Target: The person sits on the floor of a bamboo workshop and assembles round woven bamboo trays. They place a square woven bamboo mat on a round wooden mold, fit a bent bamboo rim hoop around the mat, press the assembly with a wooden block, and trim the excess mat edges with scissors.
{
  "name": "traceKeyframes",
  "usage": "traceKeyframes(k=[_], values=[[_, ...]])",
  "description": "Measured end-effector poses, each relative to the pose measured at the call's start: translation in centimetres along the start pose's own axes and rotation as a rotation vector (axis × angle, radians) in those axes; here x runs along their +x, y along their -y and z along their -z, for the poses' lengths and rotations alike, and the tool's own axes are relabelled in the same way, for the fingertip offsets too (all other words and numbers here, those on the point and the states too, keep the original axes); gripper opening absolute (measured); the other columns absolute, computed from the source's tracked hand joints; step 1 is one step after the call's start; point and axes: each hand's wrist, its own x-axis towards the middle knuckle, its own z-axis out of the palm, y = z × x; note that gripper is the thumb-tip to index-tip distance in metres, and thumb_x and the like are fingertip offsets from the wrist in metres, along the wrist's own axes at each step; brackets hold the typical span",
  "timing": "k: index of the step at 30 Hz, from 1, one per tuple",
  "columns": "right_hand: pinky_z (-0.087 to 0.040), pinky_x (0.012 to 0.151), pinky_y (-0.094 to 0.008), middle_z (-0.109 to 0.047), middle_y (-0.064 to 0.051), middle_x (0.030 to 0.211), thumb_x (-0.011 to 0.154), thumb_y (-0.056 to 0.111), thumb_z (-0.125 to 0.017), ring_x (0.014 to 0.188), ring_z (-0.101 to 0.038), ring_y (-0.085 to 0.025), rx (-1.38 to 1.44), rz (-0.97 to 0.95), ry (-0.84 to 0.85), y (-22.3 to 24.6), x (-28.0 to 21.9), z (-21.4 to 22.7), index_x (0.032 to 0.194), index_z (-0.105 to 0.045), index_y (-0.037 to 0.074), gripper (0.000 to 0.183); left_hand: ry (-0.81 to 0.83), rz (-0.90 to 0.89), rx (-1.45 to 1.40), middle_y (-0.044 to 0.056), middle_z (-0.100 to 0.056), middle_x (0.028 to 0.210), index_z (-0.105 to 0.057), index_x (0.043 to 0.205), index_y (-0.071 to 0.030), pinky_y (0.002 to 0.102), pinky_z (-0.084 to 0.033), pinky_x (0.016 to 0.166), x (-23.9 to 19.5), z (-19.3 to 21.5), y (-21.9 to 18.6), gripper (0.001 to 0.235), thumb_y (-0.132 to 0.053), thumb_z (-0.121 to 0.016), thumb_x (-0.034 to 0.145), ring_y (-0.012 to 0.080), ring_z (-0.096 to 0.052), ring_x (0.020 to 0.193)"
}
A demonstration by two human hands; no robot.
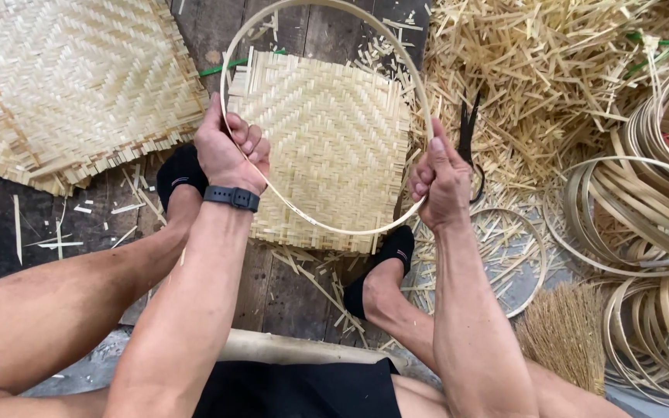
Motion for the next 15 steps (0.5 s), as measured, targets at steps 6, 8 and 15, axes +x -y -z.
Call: traceKeyframes(k=[6,8,15], values=[[-0.052,0.046,-0.026,-0.058,-0.001,0.071,0.105,0.017,-0.057,0.054,-0.057,-0.010,-0.115,-0.020,-0.020,0.3,0.8,-0.1,0.148,-0.051,0.013,0.044,0.005,-0.024,0.181,-0.004,-0.042,0.053,-0.066,0.092,-0.019,0.025,-0.028,0.037,-0.7,0.3,-0.2,0.030,-0.048,-0.062,0.100,0.0081,-0.037,0.043],[-0.055,0.049,-0.026,-0.063,-0.003,0.078,0.102,0.014,-0.057,0.061,-0.062,-0.011,-0.270,-0.075,-0.082,0.2,1.8,-1.1,0.145,-0.049,0.012,0.043,-0.015,-0.086,0.297,-0.005,-0.046,0.057,-0.069,0.106,-0.023,0.024,-0.029,0.037,-1.2,0.9,0.2,0.028,-0.049,-0.064,0.096,0.0066,-0.038,0.044],[-0.059,0.066,-0.030,-0.068,-0.003,0.090,0.090,0.005,-0.073,0.076,-0.066,-0.012,-0.953,-0.080,-0.245,-6.3,6.1,2.1,0.128,-0.071,0.009,0.038,-0.181,-0.736,1.418,0.002,-0.073,0.089,-0.084,0.106,-0.014,0.029,-0.056,0.066,5.3,10.6,0.3,0.019,-0.022,-0.085,0.090,0.0131,-0.066,0.070]])
